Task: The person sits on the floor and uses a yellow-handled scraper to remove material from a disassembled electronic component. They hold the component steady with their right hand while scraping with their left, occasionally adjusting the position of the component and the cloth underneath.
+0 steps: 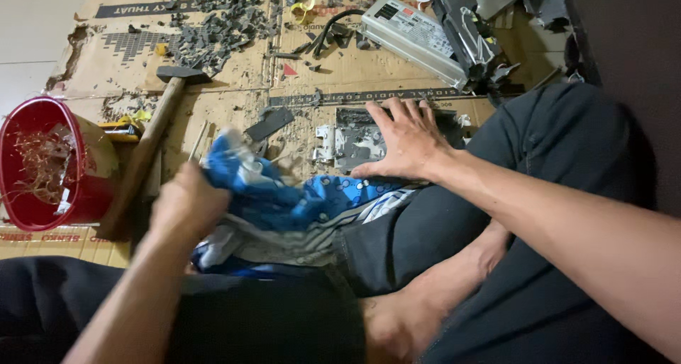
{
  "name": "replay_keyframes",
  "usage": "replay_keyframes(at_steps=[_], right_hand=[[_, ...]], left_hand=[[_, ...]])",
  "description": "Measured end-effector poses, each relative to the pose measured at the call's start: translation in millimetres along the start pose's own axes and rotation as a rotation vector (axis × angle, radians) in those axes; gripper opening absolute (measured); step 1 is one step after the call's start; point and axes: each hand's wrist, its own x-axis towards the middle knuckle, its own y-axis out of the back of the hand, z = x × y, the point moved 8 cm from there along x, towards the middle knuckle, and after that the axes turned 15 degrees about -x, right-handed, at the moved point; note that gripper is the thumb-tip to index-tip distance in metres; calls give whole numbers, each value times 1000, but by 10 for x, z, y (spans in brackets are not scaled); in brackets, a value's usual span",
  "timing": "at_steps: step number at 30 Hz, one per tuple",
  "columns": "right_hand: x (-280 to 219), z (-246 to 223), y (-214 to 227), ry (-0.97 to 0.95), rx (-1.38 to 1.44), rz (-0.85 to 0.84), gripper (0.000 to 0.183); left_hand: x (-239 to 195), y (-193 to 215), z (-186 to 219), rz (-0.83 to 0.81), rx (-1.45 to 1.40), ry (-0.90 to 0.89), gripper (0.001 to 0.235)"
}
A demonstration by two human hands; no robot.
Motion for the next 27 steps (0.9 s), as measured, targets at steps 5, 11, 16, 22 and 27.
replay_keyframes(at_steps=[5,11,16,22,27], right_hand=[[69,29,-113,46,-34,-16,129],[92,37,-138,35,-22,-15,127],[98,45,-168,36,-17,12,130],[21,46,-59,-25,15,19,117],[60,70,-80,-37,75,45,114]], left_hand=[[-88,268,136,-292,495,26,46],[-131,884,463,-203,553,55,77],[-401,945,967,-42,149,33,62],[-235,-400,1032,-198,-40,-170,49],[-697,-494,1331,-167,-27,-495,23]])
